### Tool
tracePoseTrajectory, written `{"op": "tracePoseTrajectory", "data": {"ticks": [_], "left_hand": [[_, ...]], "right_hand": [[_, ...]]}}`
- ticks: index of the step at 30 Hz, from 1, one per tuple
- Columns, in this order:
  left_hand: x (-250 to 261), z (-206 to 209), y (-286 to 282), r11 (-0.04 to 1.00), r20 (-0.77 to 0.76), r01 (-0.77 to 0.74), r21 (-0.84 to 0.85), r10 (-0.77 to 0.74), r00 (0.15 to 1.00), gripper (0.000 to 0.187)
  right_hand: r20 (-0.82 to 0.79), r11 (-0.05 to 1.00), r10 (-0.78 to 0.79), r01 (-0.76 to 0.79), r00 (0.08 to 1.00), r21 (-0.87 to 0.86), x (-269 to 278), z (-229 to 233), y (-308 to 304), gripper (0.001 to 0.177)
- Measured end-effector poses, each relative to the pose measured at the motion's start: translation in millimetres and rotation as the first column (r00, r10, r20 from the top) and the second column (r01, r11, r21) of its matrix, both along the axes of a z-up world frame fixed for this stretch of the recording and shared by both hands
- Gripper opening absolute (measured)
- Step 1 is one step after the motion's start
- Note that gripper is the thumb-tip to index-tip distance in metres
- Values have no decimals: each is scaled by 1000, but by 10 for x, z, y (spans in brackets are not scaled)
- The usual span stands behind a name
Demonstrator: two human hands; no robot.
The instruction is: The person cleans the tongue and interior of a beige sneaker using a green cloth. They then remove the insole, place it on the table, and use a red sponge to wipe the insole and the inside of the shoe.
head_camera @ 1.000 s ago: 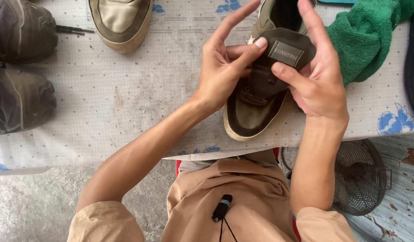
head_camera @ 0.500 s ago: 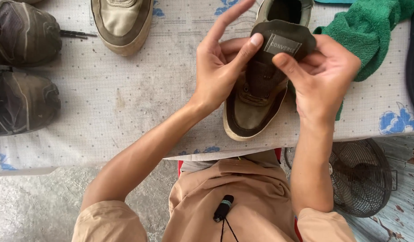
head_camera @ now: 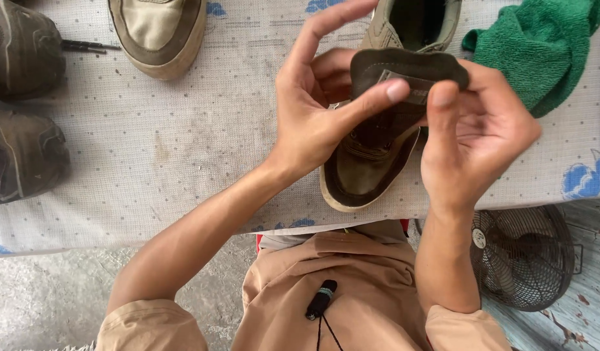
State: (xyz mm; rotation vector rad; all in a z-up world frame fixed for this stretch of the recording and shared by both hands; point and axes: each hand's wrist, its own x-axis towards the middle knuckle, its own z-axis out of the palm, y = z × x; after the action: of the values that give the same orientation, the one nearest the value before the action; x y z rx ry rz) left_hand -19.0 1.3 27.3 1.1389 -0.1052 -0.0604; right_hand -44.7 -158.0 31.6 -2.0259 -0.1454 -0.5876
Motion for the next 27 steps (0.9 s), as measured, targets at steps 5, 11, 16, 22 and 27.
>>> {"op": "tracePoseTrajectory", "data": {"ticks": [5, 11, 16, 22, 27], "left_hand": [[36, -15, -3, 998, -35, -7, -56, 5, 999, 48], [112, -123, 20, 1000, -10, 21, 2, -21, 1000, 48], [96, 48, 107, 988, 82, 153, 8, -154, 985, 45], [218, -204, 158, 997, 245, 61, -42, -49, 968, 59], [283, -179, 228, 997, 314, 24, -71, 0, 950, 26]], "right_hand": [[73, 994, -108, 109, 992, -14, 41, -40, -5, 42], [-9, 999, -28, 27, 1000, -17, 116, -37, -94, 53], [-80, 978, 112, -96, 990, 187, 84, 11, -186, 54], [139, 970, 220, -231, 965, 70, -7, -163, -442, 31], [266, 756, 639, -653, 722, -43, -45, -15, -583, 7]]}}
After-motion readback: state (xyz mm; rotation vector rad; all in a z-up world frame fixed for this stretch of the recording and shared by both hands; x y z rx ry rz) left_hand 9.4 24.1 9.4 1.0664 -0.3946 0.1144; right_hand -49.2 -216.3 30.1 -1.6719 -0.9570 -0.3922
